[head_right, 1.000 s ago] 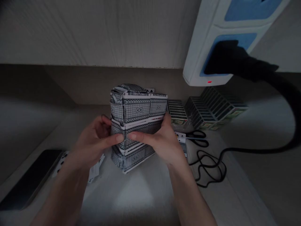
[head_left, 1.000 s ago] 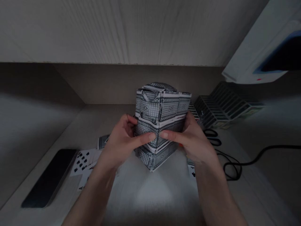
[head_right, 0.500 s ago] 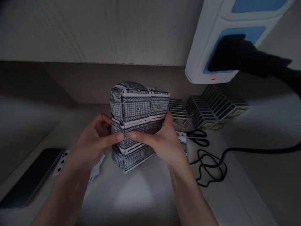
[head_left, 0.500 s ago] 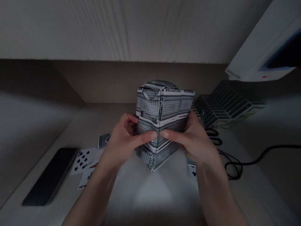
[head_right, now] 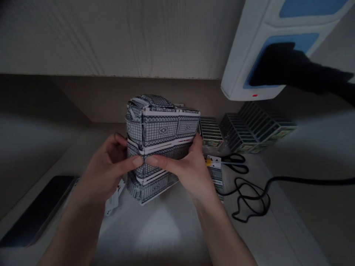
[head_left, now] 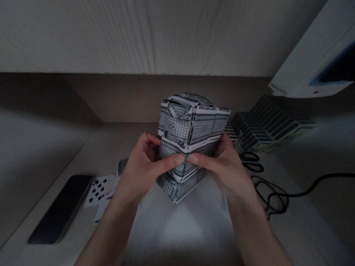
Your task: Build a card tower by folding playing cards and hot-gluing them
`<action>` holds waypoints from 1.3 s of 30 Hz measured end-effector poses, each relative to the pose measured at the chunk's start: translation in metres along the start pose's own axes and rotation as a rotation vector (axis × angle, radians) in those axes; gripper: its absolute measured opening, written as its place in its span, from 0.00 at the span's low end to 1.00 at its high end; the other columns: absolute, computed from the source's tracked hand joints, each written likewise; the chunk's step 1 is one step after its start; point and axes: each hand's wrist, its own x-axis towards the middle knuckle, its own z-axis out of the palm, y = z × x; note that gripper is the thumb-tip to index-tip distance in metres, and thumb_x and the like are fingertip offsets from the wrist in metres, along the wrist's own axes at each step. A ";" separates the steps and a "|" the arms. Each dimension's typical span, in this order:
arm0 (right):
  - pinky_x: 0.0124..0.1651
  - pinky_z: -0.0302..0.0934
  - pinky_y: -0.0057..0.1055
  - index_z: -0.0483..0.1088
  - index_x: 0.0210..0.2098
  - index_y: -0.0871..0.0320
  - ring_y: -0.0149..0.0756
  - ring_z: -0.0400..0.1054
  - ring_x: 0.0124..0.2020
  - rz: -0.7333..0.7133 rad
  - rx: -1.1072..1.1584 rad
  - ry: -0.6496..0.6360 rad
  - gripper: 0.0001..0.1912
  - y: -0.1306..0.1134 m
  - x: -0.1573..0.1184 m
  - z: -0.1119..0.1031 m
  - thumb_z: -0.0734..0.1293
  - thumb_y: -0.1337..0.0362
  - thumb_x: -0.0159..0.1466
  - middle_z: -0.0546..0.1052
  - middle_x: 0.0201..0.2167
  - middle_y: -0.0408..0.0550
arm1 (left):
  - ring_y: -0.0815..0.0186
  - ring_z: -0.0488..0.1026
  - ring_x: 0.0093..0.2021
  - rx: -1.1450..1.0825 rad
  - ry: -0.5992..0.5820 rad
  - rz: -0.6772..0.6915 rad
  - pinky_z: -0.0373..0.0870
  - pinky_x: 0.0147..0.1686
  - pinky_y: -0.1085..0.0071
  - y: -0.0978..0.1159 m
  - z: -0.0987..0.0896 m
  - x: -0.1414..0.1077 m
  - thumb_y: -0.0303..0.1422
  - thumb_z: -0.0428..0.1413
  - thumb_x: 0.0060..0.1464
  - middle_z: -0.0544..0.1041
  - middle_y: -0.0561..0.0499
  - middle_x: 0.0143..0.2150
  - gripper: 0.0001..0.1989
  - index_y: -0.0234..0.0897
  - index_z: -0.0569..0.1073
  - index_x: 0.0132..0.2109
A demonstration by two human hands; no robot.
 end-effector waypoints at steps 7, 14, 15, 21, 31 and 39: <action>0.62 0.64 0.51 0.53 0.65 0.46 0.50 0.67 0.59 0.014 -0.006 0.031 0.52 0.000 0.000 0.004 0.80 0.55 0.45 0.72 0.59 0.49 | 0.69 0.68 0.33 0.014 0.050 -0.001 0.67 0.31 0.73 -0.002 0.002 0.002 0.38 0.73 0.33 0.72 0.57 0.31 0.26 0.39 0.65 0.32; 0.61 0.63 0.51 0.55 0.64 0.47 0.49 0.69 0.57 -0.021 -0.002 0.030 0.51 0.003 0.000 0.006 0.80 0.56 0.45 0.72 0.58 0.50 | 0.69 0.69 0.33 -0.004 0.046 -0.023 0.67 0.31 0.73 -0.001 0.001 0.002 0.38 0.73 0.32 0.72 0.57 0.30 0.26 0.39 0.64 0.32; 0.61 0.63 0.51 0.55 0.64 0.47 0.49 0.69 0.57 -0.027 -0.007 0.025 0.51 0.003 0.000 0.006 0.79 0.55 0.46 0.72 0.58 0.50 | 0.69 0.69 0.33 -0.001 0.045 -0.031 0.67 0.32 0.72 -0.002 0.000 0.002 0.38 0.73 0.32 0.72 0.57 0.31 0.26 0.39 0.65 0.32; 0.60 0.65 0.49 0.54 0.63 0.46 0.48 0.70 0.55 -0.029 0.028 0.071 0.53 0.003 0.000 0.008 0.80 0.58 0.44 0.72 0.59 0.50 | 0.68 0.69 0.33 0.001 0.057 -0.071 0.66 0.31 0.71 -0.004 0.001 0.004 0.39 0.73 0.31 0.72 0.57 0.30 0.26 0.40 0.65 0.32; 0.60 0.65 0.50 0.55 0.63 0.46 0.49 0.69 0.57 0.000 0.006 0.066 0.51 0.005 0.003 0.005 0.80 0.58 0.45 0.71 0.59 0.49 | 0.69 0.68 0.33 -0.084 0.035 -0.119 0.65 0.33 0.72 -0.005 0.006 0.008 0.38 0.73 0.30 0.72 0.57 0.29 0.25 0.38 0.66 0.30; 0.58 0.67 0.49 0.55 0.62 0.47 0.48 0.72 0.54 -0.001 0.028 0.114 0.51 0.006 0.002 0.008 0.80 0.58 0.44 0.73 0.57 0.50 | 0.70 0.68 0.31 -0.131 0.064 -0.131 0.64 0.32 0.72 -0.006 0.007 0.009 0.37 0.74 0.29 0.72 0.58 0.27 0.25 0.38 0.66 0.28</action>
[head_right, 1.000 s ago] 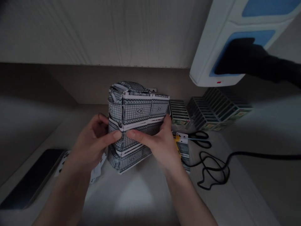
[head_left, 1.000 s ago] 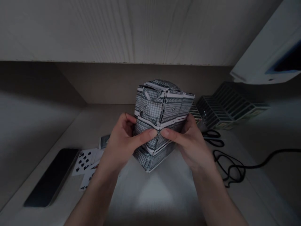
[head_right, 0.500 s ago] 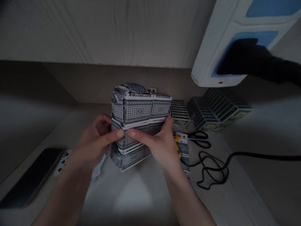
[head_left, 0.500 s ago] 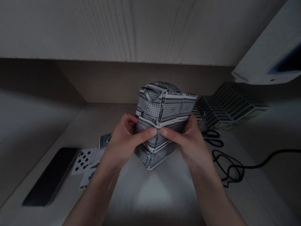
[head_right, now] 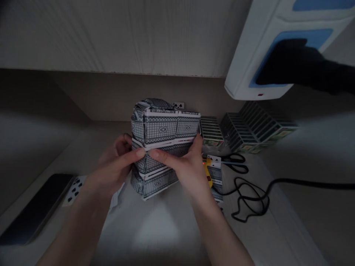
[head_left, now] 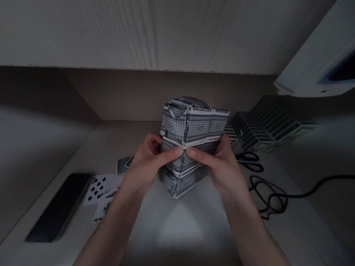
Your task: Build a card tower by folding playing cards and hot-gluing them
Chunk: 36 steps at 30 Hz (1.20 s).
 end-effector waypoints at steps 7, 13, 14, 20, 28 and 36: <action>0.60 0.64 0.50 0.54 0.63 0.47 0.49 0.69 0.57 -0.038 -0.029 0.042 0.54 0.002 -0.002 -0.001 0.82 0.59 0.42 0.72 0.58 0.50 | 0.71 0.69 0.33 0.028 -0.045 -0.016 0.65 0.34 0.72 0.002 -0.004 -0.002 0.38 0.73 0.32 0.72 0.58 0.29 0.24 0.37 0.66 0.30; 0.62 0.62 0.52 0.55 0.63 0.46 0.50 0.69 0.57 0.051 -0.061 -0.116 0.52 0.001 0.005 -0.012 0.81 0.59 0.44 0.72 0.58 0.50 | 0.71 0.69 0.32 0.077 -0.054 -0.050 0.65 0.32 0.72 -0.003 -0.007 0.003 0.41 0.73 0.33 0.71 0.59 0.29 0.25 0.38 0.66 0.31; 0.62 0.62 0.52 0.55 0.64 0.47 0.50 0.69 0.57 0.069 -0.064 -0.135 0.53 0.000 0.006 -0.014 0.81 0.60 0.43 0.72 0.58 0.51 | 0.72 0.69 0.32 0.080 -0.053 -0.053 0.65 0.32 0.72 -0.004 -0.008 0.003 0.42 0.72 0.33 0.71 0.59 0.29 0.25 0.38 0.66 0.31; 0.63 0.61 0.53 0.54 0.65 0.47 0.50 0.66 0.60 0.109 -0.098 -0.164 0.54 0.000 0.009 -0.018 0.81 0.60 0.44 0.69 0.61 0.51 | 0.69 0.72 0.36 0.080 -0.085 -0.091 0.68 0.36 0.70 0.001 -0.010 0.005 0.38 0.73 0.31 0.75 0.57 0.32 0.26 0.38 0.67 0.34; 0.64 0.60 0.52 0.53 0.65 0.47 0.50 0.65 0.61 0.056 -0.145 -0.166 0.55 0.004 0.010 -0.021 0.81 0.58 0.44 0.71 0.59 0.50 | 0.69 0.71 0.34 0.103 -0.094 -0.081 0.68 0.35 0.70 0.002 -0.009 0.002 0.35 0.73 0.31 0.74 0.58 0.31 0.26 0.38 0.66 0.34; 0.64 0.59 0.52 0.54 0.65 0.47 0.49 0.65 0.61 0.017 -0.207 -0.178 0.51 0.006 0.012 -0.021 0.80 0.55 0.47 0.74 0.56 0.48 | 0.68 0.71 0.37 0.089 -0.138 -0.034 0.68 0.37 0.70 -0.001 -0.011 0.007 0.33 0.72 0.33 0.73 0.57 0.33 0.24 0.40 0.66 0.34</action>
